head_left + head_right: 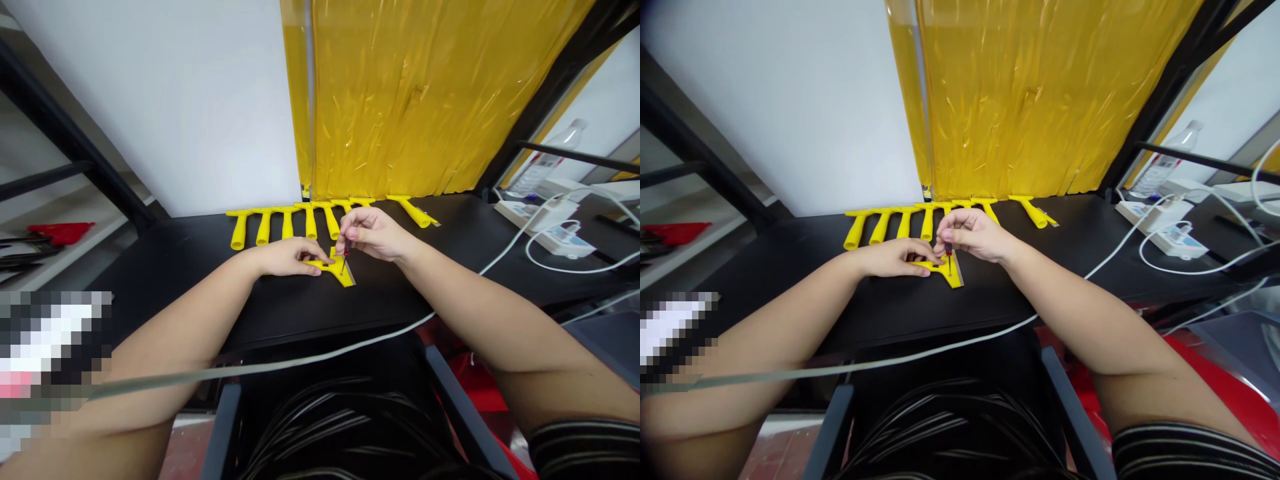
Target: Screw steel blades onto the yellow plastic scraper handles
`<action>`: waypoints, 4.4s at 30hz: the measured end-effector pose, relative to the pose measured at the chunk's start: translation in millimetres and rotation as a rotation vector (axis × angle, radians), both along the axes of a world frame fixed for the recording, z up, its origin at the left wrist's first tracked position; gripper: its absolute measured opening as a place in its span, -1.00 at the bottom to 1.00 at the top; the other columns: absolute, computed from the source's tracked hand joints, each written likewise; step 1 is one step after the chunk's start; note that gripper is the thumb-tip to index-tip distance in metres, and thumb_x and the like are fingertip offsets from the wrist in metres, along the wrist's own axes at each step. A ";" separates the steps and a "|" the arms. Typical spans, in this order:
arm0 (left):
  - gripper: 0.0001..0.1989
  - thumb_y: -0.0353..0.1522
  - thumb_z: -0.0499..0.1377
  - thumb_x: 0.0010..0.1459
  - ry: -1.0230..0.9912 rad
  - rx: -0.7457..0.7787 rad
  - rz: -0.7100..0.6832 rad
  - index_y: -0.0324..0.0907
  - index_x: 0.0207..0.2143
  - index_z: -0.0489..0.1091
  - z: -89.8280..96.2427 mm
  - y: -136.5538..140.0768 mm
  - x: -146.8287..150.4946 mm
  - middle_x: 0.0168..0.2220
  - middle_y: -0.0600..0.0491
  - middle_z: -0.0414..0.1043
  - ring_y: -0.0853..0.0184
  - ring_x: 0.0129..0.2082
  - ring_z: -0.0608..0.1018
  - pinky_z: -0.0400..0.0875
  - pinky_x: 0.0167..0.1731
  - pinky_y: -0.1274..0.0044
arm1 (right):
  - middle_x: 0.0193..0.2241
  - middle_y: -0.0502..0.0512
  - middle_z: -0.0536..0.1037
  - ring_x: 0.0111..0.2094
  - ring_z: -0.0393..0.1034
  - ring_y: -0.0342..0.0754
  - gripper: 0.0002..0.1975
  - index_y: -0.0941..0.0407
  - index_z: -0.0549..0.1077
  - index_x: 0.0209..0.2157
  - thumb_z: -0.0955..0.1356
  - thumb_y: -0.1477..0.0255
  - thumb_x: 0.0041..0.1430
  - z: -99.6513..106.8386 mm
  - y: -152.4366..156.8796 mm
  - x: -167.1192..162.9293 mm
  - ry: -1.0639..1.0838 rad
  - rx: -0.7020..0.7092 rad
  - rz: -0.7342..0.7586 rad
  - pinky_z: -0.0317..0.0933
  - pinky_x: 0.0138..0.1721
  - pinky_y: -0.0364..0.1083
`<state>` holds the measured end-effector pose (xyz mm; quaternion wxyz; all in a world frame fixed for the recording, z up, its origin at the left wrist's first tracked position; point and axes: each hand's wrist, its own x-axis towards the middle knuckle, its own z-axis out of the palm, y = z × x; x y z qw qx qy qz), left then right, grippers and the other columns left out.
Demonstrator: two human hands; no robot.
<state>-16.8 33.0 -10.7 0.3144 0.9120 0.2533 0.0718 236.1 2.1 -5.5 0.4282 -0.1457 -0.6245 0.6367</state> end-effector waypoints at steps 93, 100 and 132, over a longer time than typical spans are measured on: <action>-0.58 -0.19 0.35 0.20 0.052 0.041 0.022 -0.07 0.09 0.61 1.1 -1.6 0.0 -0.16 0.02 0.50 0.33 -0.25 0.44 0.30 -0.22 0.51 | -0.70 -0.23 0.09 -0.66 -0.03 -0.22 -0.52 0.09 0.39 -0.34 0.29 -0.02 0.46 -3.4 -9.6 -11.9 -0.011 -0.200 0.203 0.28 -0.38 -0.08; -0.59 -0.22 0.36 0.18 0.011 0.036 0.017 -0.04 0.09 0.62 -0.4 -1.2 -0.2 -0.09 0.00 0.57 0.29 -0.21 0.49 0.33 -0.16 0.47 | -0.42 -0.09 0.40 -0.41 0.32 -0.15 -0.60 0.06 0.29 -0.29 0.52 0.15 0.26 -5.0 -10.6 -13.4 0.098 -0.169 0.149 0.31 -0.30 -0.09; -0.60 -0.23 0.36 0.20 0.010 0.069 -0.019 -0.05 0.10 0.62 1.3 -1.9 2.1 -0.16 0.00 0.52 0.34 -0.30 0.44 0.31 -0.27 0.50 | -0.71 -0.26 -0.02 -0.68 -0.15 -0.22 -0.53 0.06 0.40 -0.28 0.28 -0.08 0.42 4.5 -7.5 -5.1 0.039 -0.191 0.173 0.09 -0.51 -0.15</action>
